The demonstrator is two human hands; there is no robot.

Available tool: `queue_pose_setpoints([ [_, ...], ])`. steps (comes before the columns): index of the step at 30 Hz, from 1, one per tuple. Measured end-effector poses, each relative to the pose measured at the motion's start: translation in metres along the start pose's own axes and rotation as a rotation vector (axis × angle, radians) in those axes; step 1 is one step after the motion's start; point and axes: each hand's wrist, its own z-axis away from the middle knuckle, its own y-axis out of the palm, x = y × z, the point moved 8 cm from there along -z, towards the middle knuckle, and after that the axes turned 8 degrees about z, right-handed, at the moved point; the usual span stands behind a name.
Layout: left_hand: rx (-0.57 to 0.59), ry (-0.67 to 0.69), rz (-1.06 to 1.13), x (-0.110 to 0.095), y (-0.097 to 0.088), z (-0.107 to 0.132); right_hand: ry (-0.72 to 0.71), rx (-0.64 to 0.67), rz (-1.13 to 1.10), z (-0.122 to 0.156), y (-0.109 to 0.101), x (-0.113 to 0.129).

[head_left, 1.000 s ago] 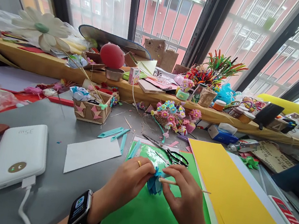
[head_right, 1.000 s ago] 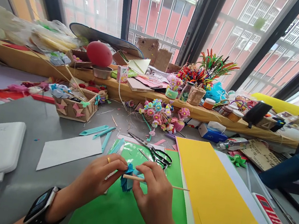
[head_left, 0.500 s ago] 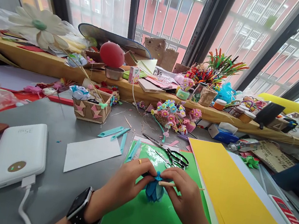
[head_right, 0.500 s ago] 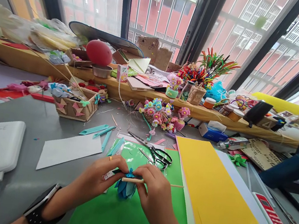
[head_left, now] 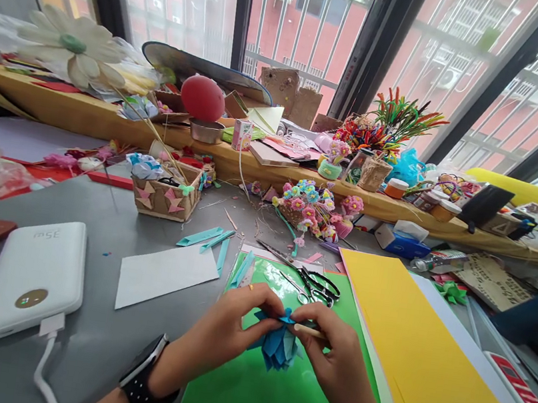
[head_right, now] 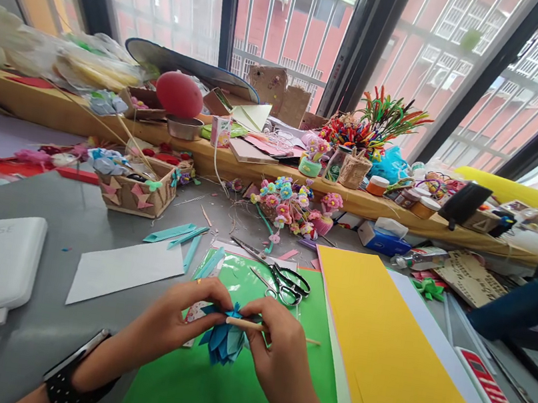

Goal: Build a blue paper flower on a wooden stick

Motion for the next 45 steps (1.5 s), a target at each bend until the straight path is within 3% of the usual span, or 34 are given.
queue_pose_setpoints([
  [17,-0.027,-0.021,0.017,0.0016,-0.0005,0.0013,0.035,0.009,0.013,-0.0004,-0.0009,0.0036],
  [45,0.029,-0.071,0.083,0.0014,-0.0016,-0.0014,0.053,0.073,-0.045,0.0005,-0.0008,-0.0008],
])
